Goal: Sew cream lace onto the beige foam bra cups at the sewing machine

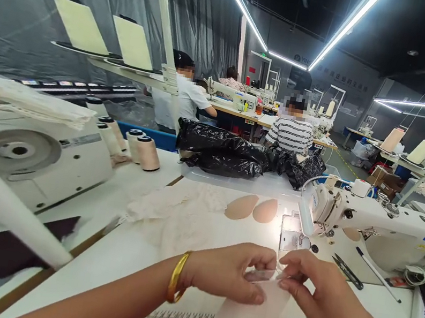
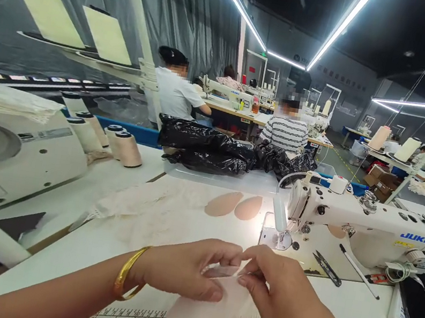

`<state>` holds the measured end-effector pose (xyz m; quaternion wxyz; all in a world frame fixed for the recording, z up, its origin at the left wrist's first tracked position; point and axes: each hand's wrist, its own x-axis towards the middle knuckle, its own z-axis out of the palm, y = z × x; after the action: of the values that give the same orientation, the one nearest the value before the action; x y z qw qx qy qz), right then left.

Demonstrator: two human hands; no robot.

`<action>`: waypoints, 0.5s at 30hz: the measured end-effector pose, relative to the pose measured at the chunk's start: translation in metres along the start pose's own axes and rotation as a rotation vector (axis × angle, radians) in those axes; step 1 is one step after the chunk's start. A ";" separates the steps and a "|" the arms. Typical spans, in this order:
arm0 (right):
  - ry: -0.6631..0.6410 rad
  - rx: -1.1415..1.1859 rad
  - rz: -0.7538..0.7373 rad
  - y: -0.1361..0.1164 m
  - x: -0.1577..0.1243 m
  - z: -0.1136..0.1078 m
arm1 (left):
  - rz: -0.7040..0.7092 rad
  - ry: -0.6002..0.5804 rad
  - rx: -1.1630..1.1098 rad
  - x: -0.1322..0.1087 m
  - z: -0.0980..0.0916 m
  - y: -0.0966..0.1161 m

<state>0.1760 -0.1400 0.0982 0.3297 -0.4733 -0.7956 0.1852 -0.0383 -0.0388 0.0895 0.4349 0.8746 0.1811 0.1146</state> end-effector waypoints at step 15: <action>0.009 -0.432 -0.424 0.112 0.005 0.047 | 0.350 0.249 1.096 0.014 0.032 -0.049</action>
<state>0.2120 -0.0811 -0.0021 0.2564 -0.3564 -0.8962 -0.0633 -0.0254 -0.0284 0.0317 -0.1305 0.9687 0.1163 0.1763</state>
